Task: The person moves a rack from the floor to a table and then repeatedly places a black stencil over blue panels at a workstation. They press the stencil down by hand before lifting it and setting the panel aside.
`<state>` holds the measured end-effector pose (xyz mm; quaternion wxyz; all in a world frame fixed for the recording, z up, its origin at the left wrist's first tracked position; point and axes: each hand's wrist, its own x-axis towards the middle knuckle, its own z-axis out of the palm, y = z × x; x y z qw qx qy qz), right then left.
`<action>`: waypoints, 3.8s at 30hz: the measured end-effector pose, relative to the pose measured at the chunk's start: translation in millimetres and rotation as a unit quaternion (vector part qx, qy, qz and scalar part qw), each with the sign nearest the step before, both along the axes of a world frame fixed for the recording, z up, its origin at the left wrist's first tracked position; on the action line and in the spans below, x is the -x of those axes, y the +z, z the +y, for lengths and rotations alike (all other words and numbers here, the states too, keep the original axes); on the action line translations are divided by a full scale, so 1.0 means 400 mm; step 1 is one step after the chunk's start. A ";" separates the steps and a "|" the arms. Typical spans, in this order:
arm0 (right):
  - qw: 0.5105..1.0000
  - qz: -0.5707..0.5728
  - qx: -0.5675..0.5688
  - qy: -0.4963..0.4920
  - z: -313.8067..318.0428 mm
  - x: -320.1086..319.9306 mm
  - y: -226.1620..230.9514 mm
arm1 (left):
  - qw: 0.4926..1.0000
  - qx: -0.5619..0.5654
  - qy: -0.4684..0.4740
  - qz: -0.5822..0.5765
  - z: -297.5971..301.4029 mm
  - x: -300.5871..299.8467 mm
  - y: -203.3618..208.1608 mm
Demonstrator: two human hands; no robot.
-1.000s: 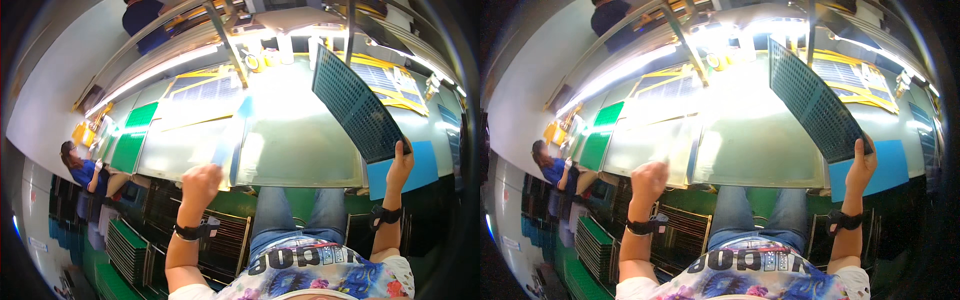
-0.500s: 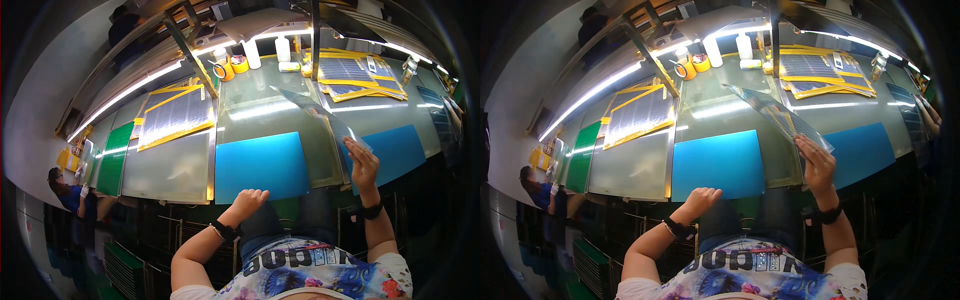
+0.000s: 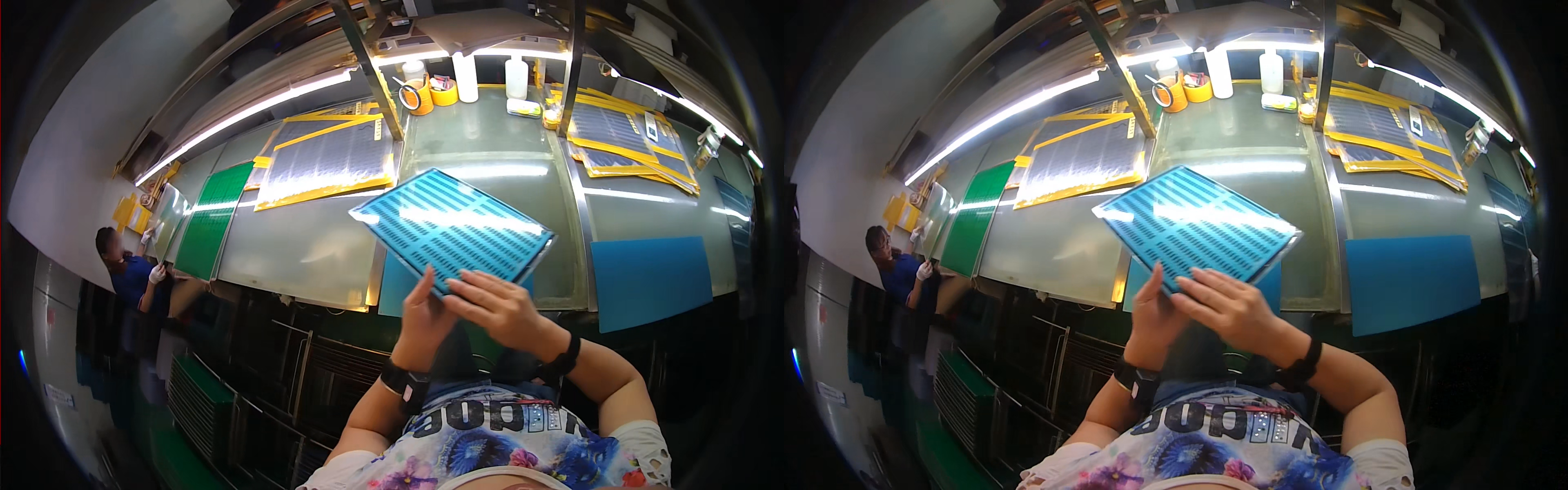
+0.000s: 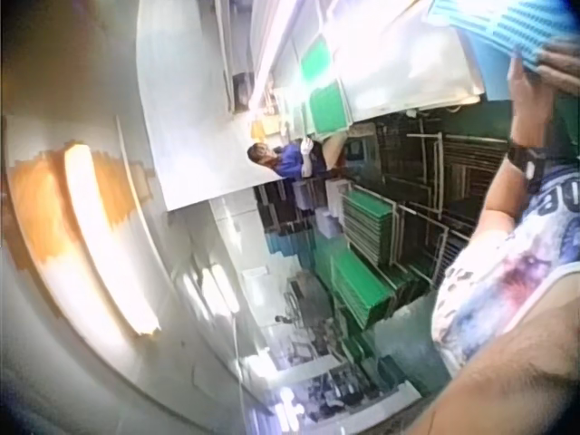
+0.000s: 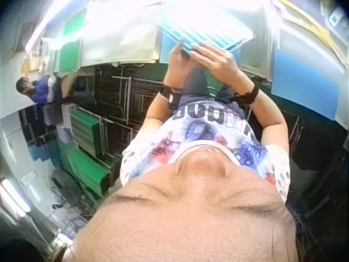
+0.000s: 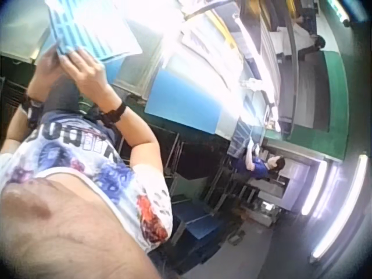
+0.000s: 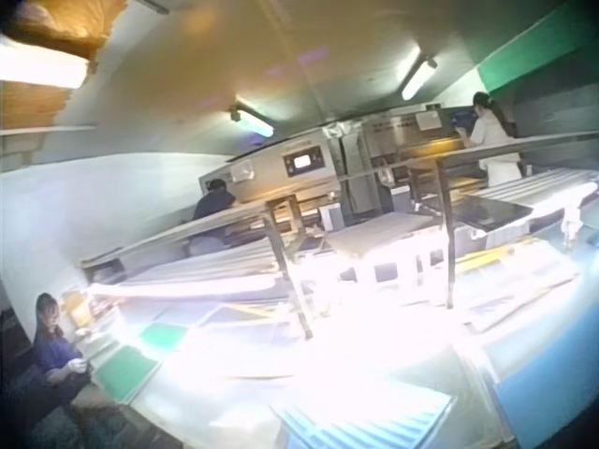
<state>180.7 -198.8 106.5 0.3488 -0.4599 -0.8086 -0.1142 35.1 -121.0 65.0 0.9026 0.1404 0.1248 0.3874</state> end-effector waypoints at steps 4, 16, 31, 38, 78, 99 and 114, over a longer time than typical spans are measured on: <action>0.980 0.032 0.120 0.155 0.070 0.114 -0.033 | 0.962 -0.139 0.186 0.144 0.020 0.140 -0.021; 0.875 -0.028 0.251 0.413 0.219 0.353 -0.134 | 0.947 0.097 0.306 0.013 -0.010 0.440 -0.132; 0.911 -0.121 0.040 0.393 0.277 0.452 -0.224 | 0.922 0.103 0.369 0.062 0.030 0.494 -0.193; 0.914 0.192 0.282 0.218 0.305 0.549 -0.164 | 0.925 0.056 0.375 0.014 0.036 0.554 -0.154; 0.783 0.586 0.006 -0.207 0.030 -0.182 0.149 | 0.828 -0.006 0.499 0.254 -0.025 0.652 -0.110; 0.412 0.720 0.550 -0.096 -0.055 -0.011 -0.258 | 0.877 -0.034 0.444 0.179 0.005 0.552 -0.087; 0.950 -0.035 0.162 0.266 0.073 0.381 -0.009 | 0.918 -0.072 0.358 0.154 -0.058 0.442 -0.019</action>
